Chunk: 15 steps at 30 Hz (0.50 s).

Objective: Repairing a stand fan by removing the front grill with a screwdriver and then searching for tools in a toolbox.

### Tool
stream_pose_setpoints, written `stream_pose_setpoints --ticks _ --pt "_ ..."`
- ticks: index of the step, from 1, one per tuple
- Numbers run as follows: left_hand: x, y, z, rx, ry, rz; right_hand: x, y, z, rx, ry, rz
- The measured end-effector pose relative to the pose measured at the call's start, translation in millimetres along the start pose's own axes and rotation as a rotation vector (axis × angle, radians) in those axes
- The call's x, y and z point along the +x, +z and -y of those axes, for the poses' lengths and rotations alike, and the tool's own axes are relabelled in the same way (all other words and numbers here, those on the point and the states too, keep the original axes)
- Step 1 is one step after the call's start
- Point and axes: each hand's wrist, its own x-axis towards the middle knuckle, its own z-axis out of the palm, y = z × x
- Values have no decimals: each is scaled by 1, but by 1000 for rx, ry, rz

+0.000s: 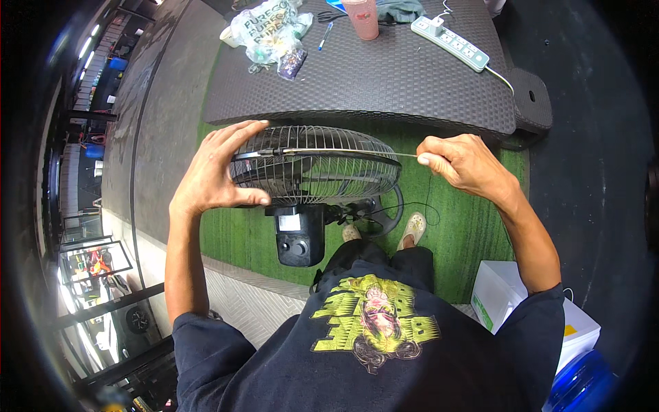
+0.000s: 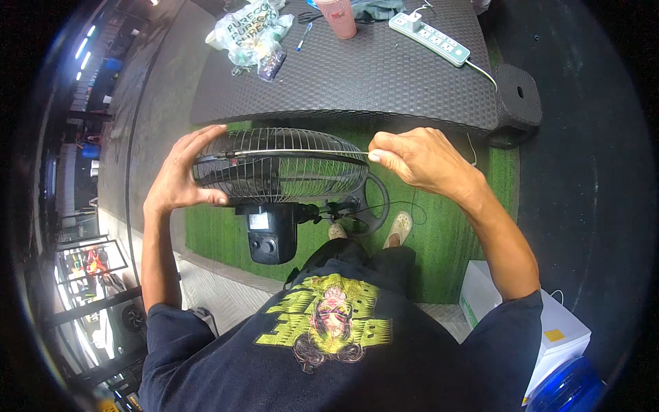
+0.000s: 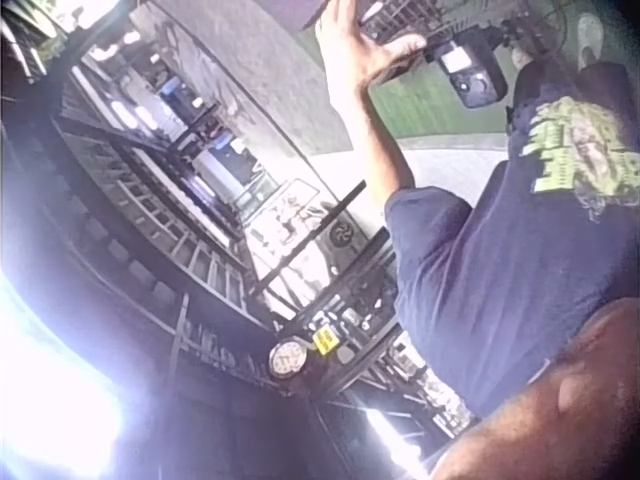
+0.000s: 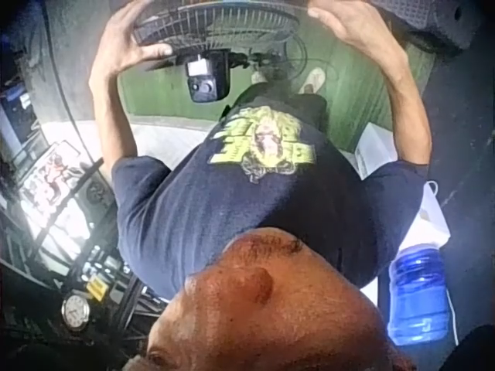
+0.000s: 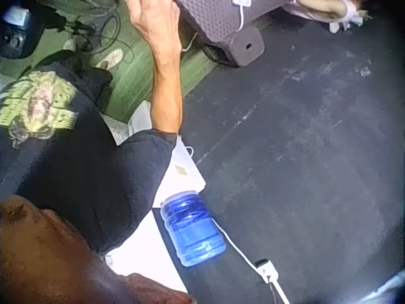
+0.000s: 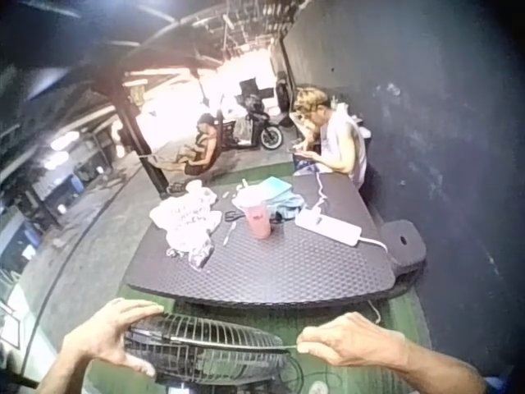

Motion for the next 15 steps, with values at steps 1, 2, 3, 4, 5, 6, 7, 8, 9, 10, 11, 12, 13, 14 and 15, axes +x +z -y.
stream_pose_setpoints --ticks 1,2,3,4,5,6,7,8,9,10,11,12,13,14,15 --pt "4 2 -4 -61 27 -45 -1 4 -3 17 -30 -56" --pt "10 4 -9 -123 54 -89 -2 6 -4 34 -59 -113" --pt "19 7 -19 -252 92 -109 -3 8 -5 35 -56 -110" --pt "26 7 -36 -313 81 -123 -4 8 -5 31 -57 -126" --pt "30 11 -43 -264 118 -148 -5 8 -5 27 -57 -143" --pt "34 15 -47 -214 164 -171 -5 9 -6 27 -52 -146" --pt "33 18 -47 -214 171 -167 -4 10 -8 47 -94 -177" --pt "31 22 -44 -168 181 -214 -3 10 -9 67 -136 -207" --pt "31 24 -41 -121 192 -262 0 8 -9 231 -78 -110" --pt "31 26 -40 -120 199 -258 -2 4 -13 232 -74 -116" --pt "31 28 -39 -125 195 -276 -7 -1 -20 534 196 51" --pt "27 30 -39 -128 176 -294 -12 -3 -28 832 462 236" --pt "31 26 -43 -134 191 -286 -23 2 -38 871 576 286" --pt "34 23 -44 -136 187 -287 -37 6 -55 1013 620 345" --pt "35 23 -45 -133 197 -274 -45 6 -56 1125 632 361"
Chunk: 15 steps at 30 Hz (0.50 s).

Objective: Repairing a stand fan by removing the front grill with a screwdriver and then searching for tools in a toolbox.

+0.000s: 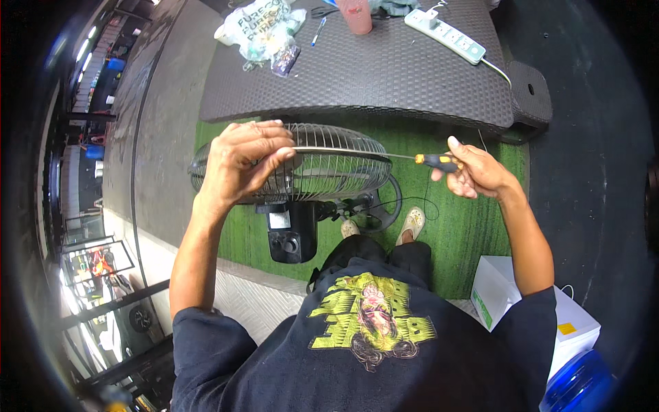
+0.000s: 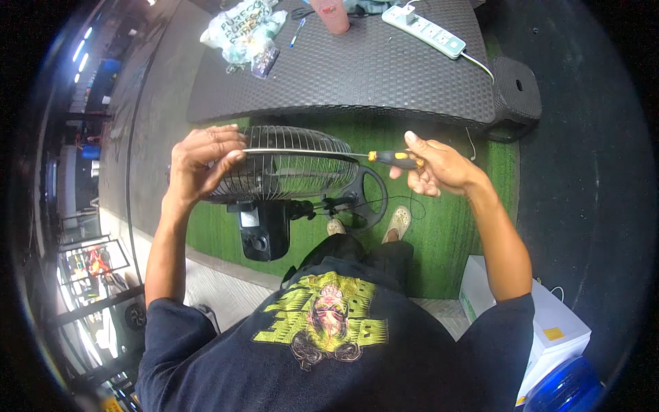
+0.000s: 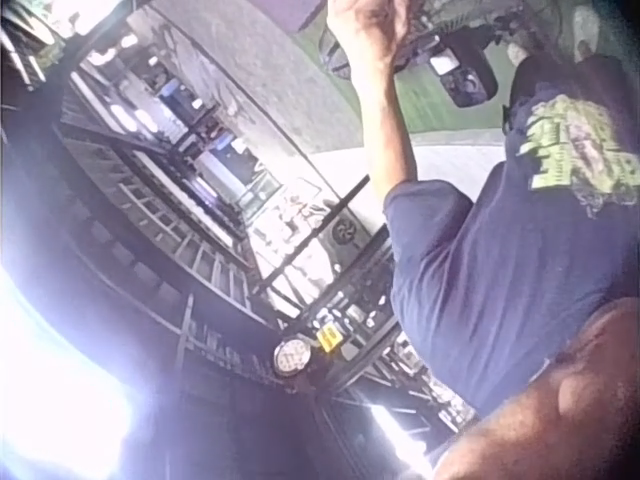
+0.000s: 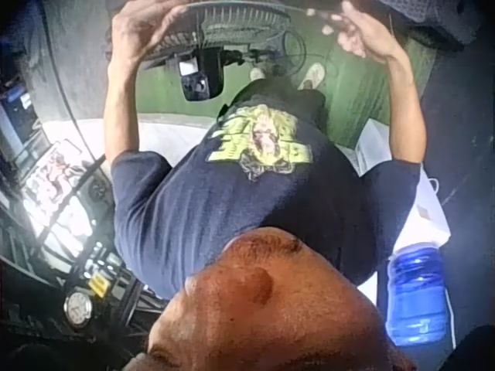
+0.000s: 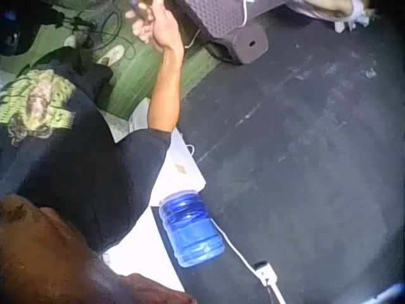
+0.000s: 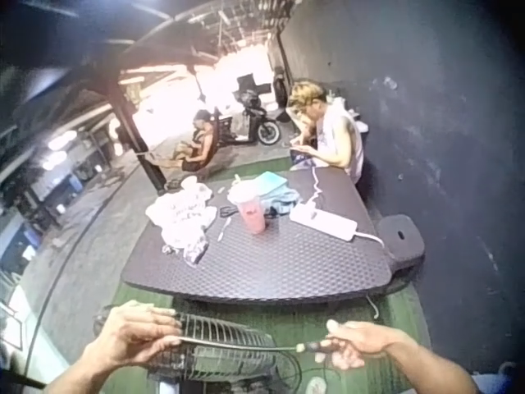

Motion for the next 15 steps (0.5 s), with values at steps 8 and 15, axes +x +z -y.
stream_pose_setpoints --ticks 8,15 --pt "-9 -1 4 43 -13 23 24 20 -22 -214 -759 -288" --pt "-8 1 -4 55 3 0 0 8 -4 73 52 29"
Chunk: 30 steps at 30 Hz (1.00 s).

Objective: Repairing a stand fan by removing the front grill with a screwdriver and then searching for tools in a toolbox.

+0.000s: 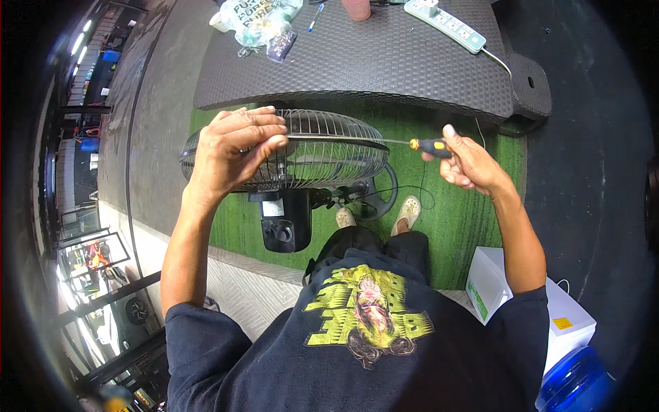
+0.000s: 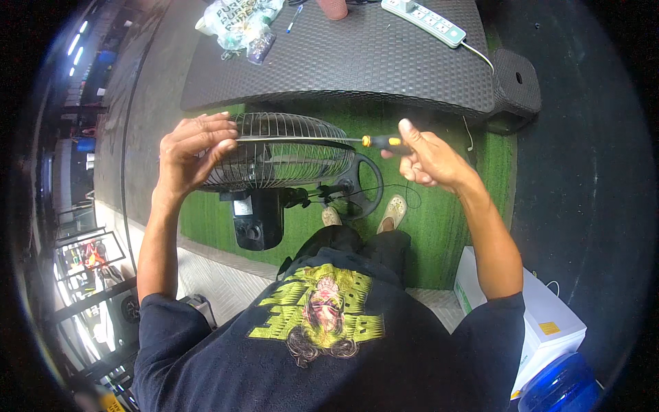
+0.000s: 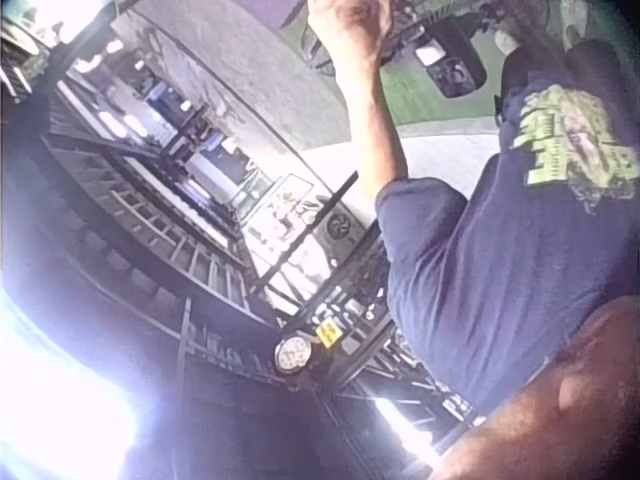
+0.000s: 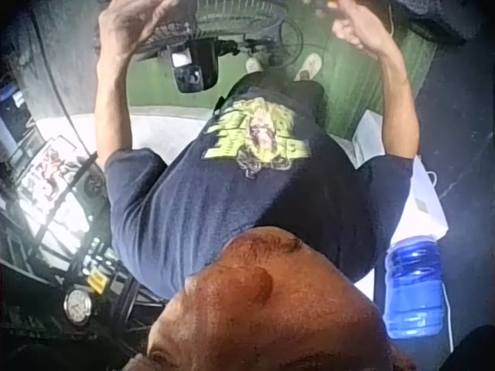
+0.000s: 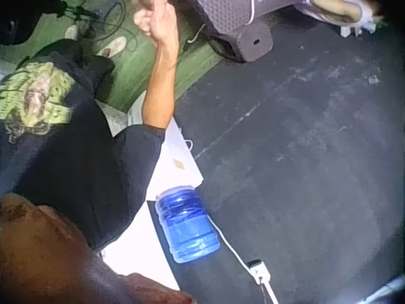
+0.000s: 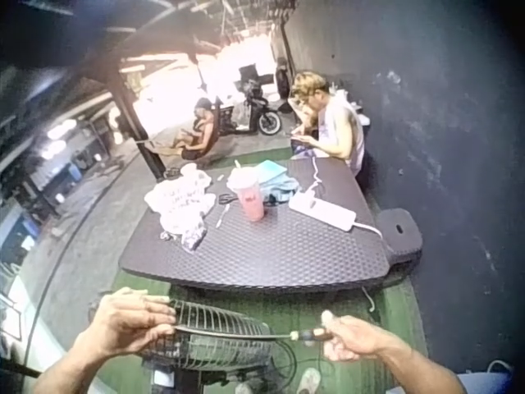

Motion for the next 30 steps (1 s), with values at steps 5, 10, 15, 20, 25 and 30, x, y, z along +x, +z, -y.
stream_pose_setpoints --ticks 5,10,15,20,25,30 --pt "-1 1 1 8 -9 -5 12 15 -15 -169 -618 -292" --pt "-3 2 4 10 -34 -11 20 24 -13 -294 -962 -379" --pt "3 2 0 24 -6 5 2 18 -2 113 -206 -217" --pt "1 1 3 76 -16 52 3 23 0 -18 -437 -351" --pt "4 2 6 44 35 63 4 19 0 -88 -522 -353" --pt "5 3 4 70 33 60 12 7 -13 -339 -1079 -362"
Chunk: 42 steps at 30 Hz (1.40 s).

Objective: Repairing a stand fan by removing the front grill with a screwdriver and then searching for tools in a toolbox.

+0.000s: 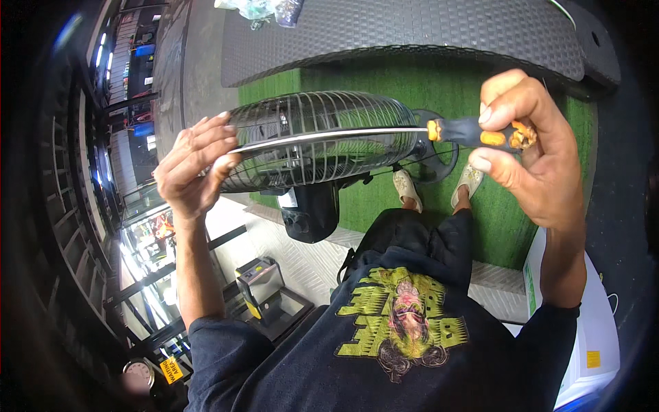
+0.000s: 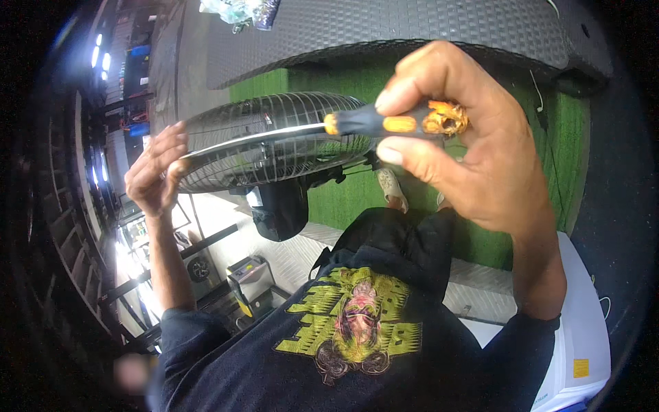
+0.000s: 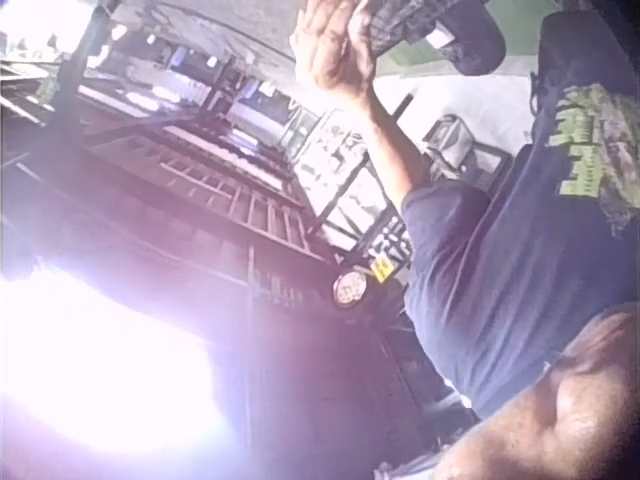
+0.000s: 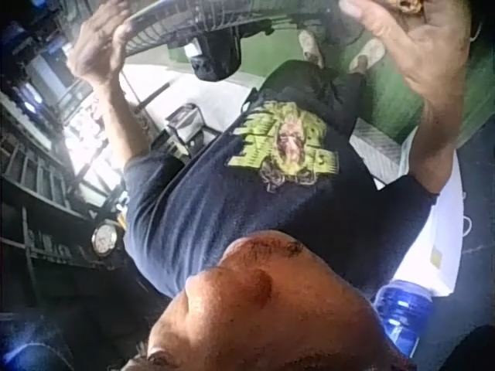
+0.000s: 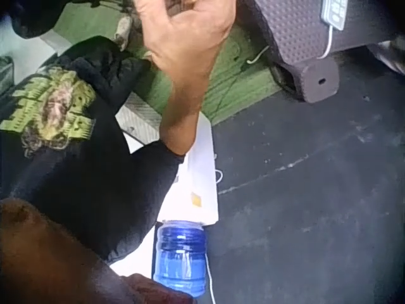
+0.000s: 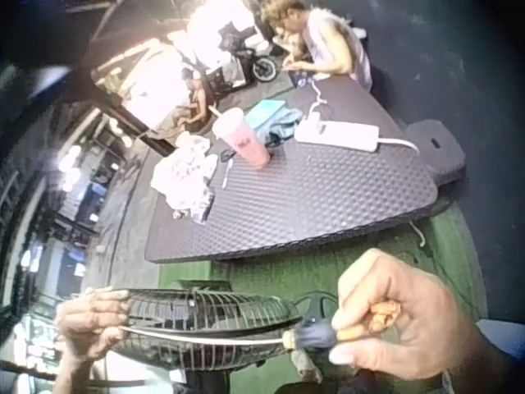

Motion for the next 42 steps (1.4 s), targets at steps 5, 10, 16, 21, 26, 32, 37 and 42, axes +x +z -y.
stream_pose_setpoints --ticks 5,10,16,21,26,32,37,42 --pt "1 -3 -1 -34 -35 5 9 -6 24 269 487 -13" --pt "-1 -4 -1 -53 -23 -5 7 -4 26 66 598 144" --pt "-2 0 0 -54 -38 -22 4 7 -2 -118 -235 -52" --pt "1 -1 -5 -36 -21 -15 -1 -13 17 345 694 229" --pt "1 -2 -4 -26 -39 -32 -3 7 0 37 65 -38" --pt "2 1 -3 -16 -24 -40 8 -9 22 537 849 110" --pt "3 -1 -6 -16 -15 -24 8 4 20 33 311 90" --pt "0 1 -3 4 -28 -43 9 12 23 374 362 -123"
